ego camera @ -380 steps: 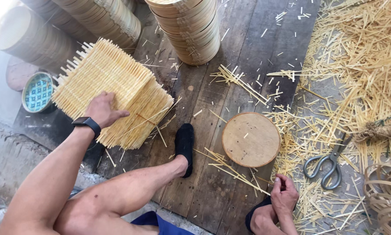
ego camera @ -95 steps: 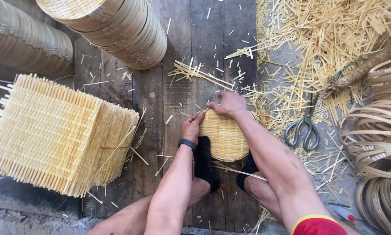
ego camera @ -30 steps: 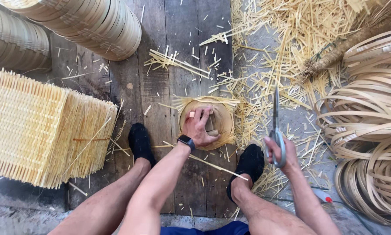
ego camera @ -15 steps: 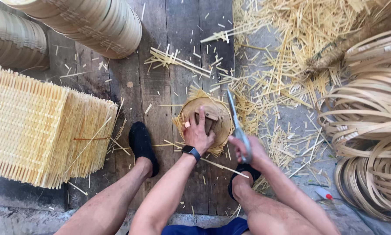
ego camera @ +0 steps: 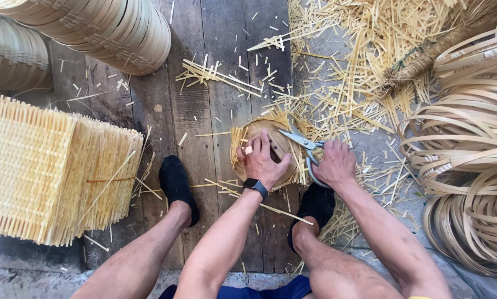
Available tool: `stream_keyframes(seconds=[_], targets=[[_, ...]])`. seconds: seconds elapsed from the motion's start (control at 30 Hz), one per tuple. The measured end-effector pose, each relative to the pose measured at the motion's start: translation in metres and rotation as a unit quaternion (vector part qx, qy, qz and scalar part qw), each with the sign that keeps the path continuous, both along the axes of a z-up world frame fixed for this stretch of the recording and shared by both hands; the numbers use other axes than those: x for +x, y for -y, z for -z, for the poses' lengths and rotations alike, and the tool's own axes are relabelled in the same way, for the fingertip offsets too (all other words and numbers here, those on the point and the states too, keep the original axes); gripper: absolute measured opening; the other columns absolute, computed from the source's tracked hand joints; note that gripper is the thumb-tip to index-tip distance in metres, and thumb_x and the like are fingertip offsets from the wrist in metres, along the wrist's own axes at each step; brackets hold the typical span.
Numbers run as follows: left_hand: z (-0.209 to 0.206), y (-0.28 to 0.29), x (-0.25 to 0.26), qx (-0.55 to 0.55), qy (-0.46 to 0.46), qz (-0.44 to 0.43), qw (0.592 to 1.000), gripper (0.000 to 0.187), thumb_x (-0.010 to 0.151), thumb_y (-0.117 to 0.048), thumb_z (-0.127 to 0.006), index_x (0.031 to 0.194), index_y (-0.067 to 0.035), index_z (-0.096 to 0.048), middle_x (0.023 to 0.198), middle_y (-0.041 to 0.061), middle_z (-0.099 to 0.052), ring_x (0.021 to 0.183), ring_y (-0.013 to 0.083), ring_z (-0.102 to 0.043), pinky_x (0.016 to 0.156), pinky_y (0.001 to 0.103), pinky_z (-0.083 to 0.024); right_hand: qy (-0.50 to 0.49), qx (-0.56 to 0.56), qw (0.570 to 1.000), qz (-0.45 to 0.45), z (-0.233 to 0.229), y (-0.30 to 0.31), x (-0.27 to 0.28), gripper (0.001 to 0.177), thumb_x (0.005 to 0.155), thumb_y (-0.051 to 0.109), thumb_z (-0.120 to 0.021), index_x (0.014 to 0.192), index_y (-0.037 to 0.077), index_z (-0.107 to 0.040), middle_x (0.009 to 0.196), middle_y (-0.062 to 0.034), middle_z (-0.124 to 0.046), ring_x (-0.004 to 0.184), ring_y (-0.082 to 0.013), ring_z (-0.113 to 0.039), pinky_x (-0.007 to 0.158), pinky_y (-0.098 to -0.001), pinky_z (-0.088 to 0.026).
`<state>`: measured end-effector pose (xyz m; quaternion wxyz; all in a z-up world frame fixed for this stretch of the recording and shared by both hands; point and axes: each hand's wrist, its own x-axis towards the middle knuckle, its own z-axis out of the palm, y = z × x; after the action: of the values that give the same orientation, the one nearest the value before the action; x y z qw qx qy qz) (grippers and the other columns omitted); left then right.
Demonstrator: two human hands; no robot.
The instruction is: The person weaves bamboo trays by placing a circular bamboo frame onto a square woven mat, folding the mat over the frame, and trimming the excess with shears. The person repeats this process multiple times, stacking the finished trays.
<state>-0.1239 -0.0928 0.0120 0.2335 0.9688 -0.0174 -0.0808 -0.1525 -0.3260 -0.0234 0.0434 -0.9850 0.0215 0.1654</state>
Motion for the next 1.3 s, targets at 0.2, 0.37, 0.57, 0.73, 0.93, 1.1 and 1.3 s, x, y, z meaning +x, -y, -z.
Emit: stream_keyframes(seconds=[0.2, 0.37, 0.57, 0.73, 0.93, 1.1, 1.3], targets=[[-0.007, -0.010, 0.001, 0.006, 0.011, 0.070, 0.997, 0.103, 0.071, -0.056, -0.078, 0.152, -0.005, -0.039, 0.142, 0.016, -0.053, 0.138, 0.0331, -0.042, 0.119, 0.066, -0.012, -0.022, -0.005, 0.999, -0.044, 0.018, 0.021, 0.005, 0.037, 0.099, 0.040, -0.054, 0.098, 0.004, -0.062, 0.086, -0.0151, -0.064, 0.072, -0.0226, -0.061, 0.056, -0.0388, -0.055], [-0.011, -0.011, 0.005, -0.014, 0.014, 0.110, 0.994, 0.103, 0.067, -0.053, -0.078, 0.150, -0.005, -0.042, 0.139, 0.017, -0.056, 0.137, 0.0343, -0.042, 0.120, 0.061, -0.011, 0.223, -0.041, 0.972, -0.067, 0.024, 0.022, 0.009, 0.044, 0.075, 0.048, -0.063, 0.083, 0.004, -0.062, 0.075, -0.0146, -0.061, 0.069, -0.0255, -0.059, 0.057, -0.0398, -0.053], [-0.017, -0.020, 0.006, -0.016, 0.039, 0.165, 0.985, 0.100, 0.061, -0.044, -0.079, 0.150, -0.010, -0.046, 0.139, 0.013, -0.059, 0.137, 0.0355, -0.041, 0.122, 0.059, -0.007, 0.011, 0.002, 0.998, -0.059, 0.032, 0.026, 0.010, 0.029, 0.096, 0.033, -0.056, 0.099, 0.005, -0.064, 0.092, -0.0157, -0.065, 0.078, -0.0233, -0.061, 0.060, -0.0389, -0.054], [-0.019, -0.023, 0.011, -0.015, 0.025, 0.232, 0.972, 0.099, 0.060, -0.043, -0.080, 0.147, -0.009, -0.047, 0.137, 0.012, -0.059, 0.137, 0.0356, -0.042, 0.123, 0.059, -0.007, 0.156, -0.023, 0.984, -0.087, 0.029, 0.029, 0.011, 0.046, 0.081, 0.047, -0.065, 0.084, 0.001, -0.066, 0.074, -0.0170, -0.064, 0.064, -0.0265, -0.061, 0.055, -0.0396, -0.054], [-0.022, -0.028, 0.013, -0.035, 0.019, 0.266, 0.963, 0.088, 0.059, -0.037, -0.078, 0.140, -0.015, -0.054, 0.133, 0.007, -0.063, 0.138, 0.0326, -0.046, 0.126, 0.057, -0.007, 0.029, -0.006, 0.997, -0.068, 0.025, 0.026, 0.014, 0.028, 0.099, 0.032, -0.059, 0.099, 0.005, -0.064, 0.094, -0.0150, -0.064, 0.083, -0.0230, -0.061, 0.068, -0.0383, -0.054], [-0.017, -0.028, 0.014, -0.048, 0.030, 0.331, 0.942, 0.083, 0.061, -0.032, -0.075, 0.141, -0.017, -0.058, 0.131, 0.003, -0.067, 0.138, 0.0279, -0.049, 0.130, 0.057, -0.007, 0.150, -0.014, 0.982, -0.112, 0.026, 0.029, 0.021, 0.040, 0.073, 0.038, -0.069, 0.084, 0.000, -0.066, 0.074, -0.0151, -0.064, 0.066, -0.0249, -0.061, 0.058, -0.0383, -0.055], [-0.012, -0.028, -0.001, -0.011, 0.147, 0.196, 0.970, 0.117, 0.047, -0.040, -0.086, 0.148, -0.013, -0.034, 0.139, 0.029, -0.047, 0.132, 0.0500, -0.042, 0.112, 0.058, -0.024, -0.030, -0.013, 0.996, -0.079, 0.023, 0.025, 0.027, 0.020, 0.105, 0.022, -0.055, 0.103, 0.005, -0.064, 0.092, -0.0146, -0.063, 0.082, -0.0222, -0.060, 0.069, -0.0378, -0.054]])
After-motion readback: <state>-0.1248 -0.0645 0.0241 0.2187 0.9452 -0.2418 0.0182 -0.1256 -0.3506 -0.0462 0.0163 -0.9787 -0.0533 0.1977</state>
